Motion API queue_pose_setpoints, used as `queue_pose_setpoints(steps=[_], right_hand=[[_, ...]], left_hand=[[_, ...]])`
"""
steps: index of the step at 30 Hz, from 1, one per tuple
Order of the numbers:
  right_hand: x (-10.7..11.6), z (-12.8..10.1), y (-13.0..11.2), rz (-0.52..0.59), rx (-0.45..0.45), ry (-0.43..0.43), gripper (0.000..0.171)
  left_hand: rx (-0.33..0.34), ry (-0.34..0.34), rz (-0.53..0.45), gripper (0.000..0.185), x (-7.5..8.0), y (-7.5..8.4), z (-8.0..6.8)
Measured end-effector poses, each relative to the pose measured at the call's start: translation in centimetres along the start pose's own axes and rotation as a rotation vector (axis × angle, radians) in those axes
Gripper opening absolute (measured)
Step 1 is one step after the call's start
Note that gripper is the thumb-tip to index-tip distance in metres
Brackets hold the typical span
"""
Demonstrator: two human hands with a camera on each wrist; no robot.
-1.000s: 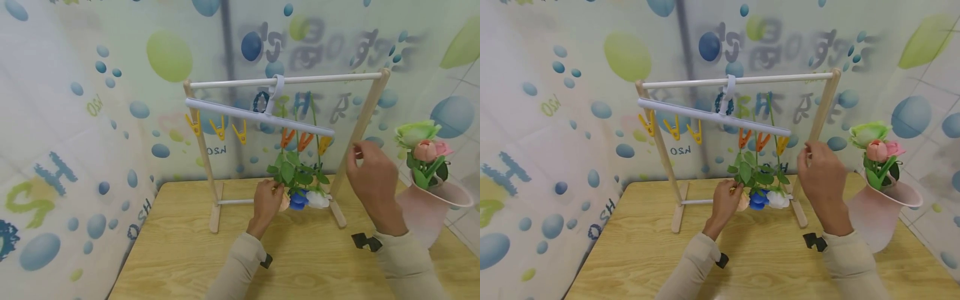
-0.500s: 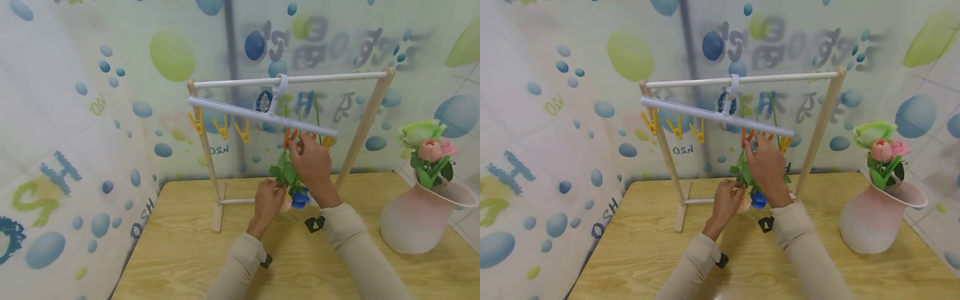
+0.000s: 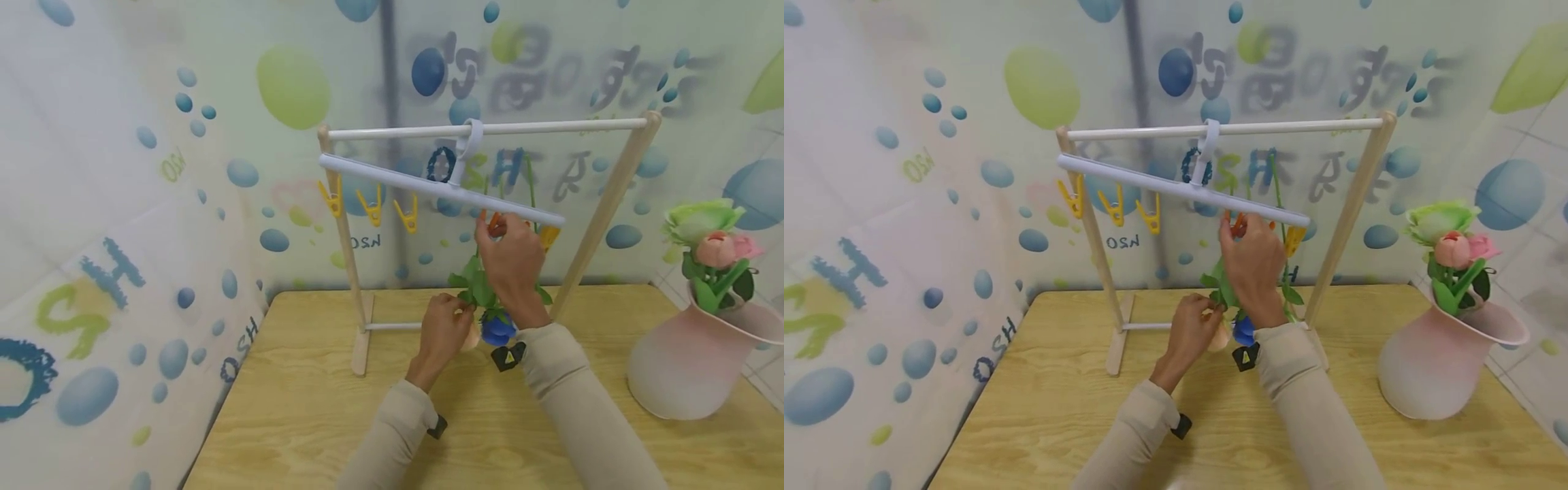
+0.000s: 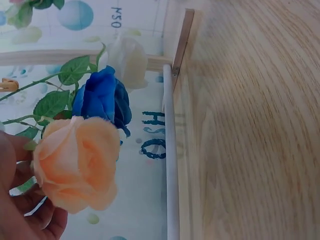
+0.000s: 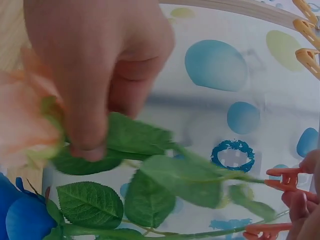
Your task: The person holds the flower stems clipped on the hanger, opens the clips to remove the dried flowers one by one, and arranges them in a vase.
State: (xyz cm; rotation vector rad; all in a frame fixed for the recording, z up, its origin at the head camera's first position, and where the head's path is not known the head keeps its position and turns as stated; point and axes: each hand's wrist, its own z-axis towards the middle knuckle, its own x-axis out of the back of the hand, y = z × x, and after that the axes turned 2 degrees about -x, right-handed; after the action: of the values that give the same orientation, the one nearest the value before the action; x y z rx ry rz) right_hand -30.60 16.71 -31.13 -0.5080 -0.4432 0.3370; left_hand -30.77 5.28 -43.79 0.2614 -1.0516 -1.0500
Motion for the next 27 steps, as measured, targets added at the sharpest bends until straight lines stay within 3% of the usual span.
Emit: queue_pose_setpoints(steps=[4,9,18,27], right_hand=[[0.4,0.1,0.1,-0.015,0.013,-0.025,0.03],[0.7,0.1,0.4,-0.073,-0.023,-0.059,0.036],[0.9,0.4,0.8,-0.115,-0.009,-0.08,0.039],[1.1,-0.2,1.4,-0.119,0.017,-0.12,0.037]], left_hand=[[0.054,-0.065,0.037,0.023,0.1,-0.1,-0.3],[0.096,-0.093,0.122,0.025,0.4,-1.2,-1.1],[0.223,-0.187,0.087,0.022,1.9,-3.7,-2.7],[0.167,-0.198,0.258,0.015,3.5,-5.8,-3.8]])
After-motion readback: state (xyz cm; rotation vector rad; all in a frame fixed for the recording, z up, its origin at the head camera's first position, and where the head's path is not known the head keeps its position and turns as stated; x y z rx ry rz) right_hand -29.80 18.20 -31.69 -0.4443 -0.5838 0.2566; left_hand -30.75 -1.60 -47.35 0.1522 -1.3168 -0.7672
